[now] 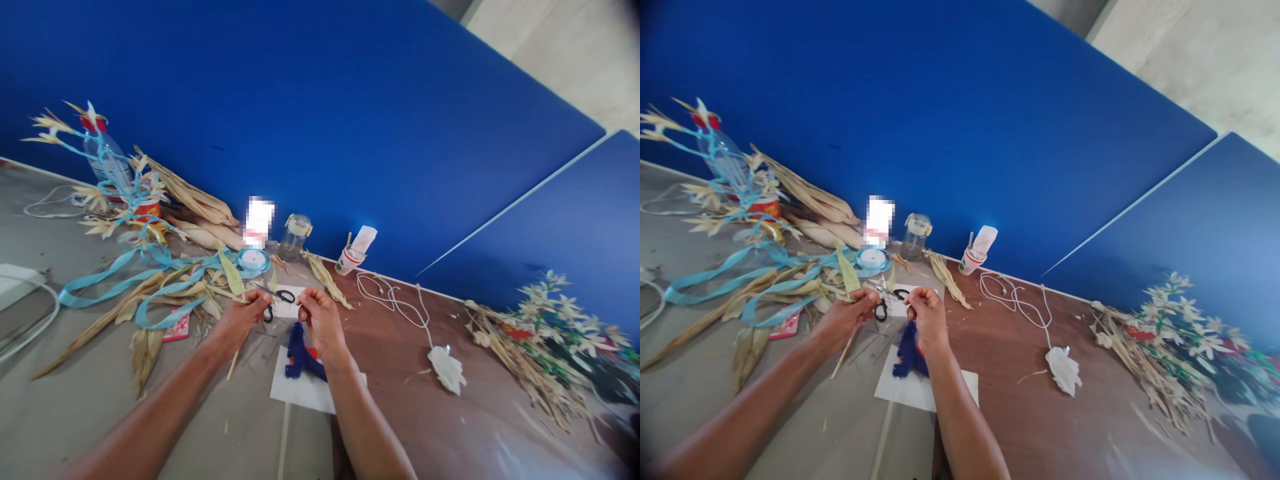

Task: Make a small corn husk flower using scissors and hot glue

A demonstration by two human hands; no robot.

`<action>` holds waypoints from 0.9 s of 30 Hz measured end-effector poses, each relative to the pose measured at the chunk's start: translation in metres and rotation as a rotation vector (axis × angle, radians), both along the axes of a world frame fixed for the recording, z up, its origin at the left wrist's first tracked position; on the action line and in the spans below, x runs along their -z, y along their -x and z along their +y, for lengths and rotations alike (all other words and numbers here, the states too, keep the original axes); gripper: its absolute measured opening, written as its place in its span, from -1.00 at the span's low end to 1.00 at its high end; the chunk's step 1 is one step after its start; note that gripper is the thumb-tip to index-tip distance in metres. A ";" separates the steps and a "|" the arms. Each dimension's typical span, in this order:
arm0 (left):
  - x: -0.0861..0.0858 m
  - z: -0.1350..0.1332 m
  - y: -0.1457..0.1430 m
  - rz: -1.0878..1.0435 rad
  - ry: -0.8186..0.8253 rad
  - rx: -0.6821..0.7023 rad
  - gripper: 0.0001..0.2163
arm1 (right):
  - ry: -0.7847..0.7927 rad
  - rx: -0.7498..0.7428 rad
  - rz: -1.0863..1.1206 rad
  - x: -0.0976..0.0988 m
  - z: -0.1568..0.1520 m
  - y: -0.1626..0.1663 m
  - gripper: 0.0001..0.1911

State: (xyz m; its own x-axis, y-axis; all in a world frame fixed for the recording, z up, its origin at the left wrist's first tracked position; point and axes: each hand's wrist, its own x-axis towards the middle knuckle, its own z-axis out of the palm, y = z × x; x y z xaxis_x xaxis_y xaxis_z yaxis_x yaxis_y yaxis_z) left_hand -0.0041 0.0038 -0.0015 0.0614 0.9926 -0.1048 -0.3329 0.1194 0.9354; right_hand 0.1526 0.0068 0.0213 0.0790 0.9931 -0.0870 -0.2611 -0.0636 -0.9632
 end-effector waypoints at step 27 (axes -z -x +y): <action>-0.002 -0.003 -0.005 0.365 -0.116 0.019 -0.84 | -0.109 -0.075 -0.506 0.004 -0.006 0.010 -0.86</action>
State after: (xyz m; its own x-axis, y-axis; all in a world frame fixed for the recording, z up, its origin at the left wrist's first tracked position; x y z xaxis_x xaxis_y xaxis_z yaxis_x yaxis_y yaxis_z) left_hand 0.0010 0.0012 0.0008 0.0593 0.9982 -0.0103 0.0259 0.0087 0.9996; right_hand 0.1426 0.0004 0.0168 0.0127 0.9988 0.0475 0.2406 0.0431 -0.9697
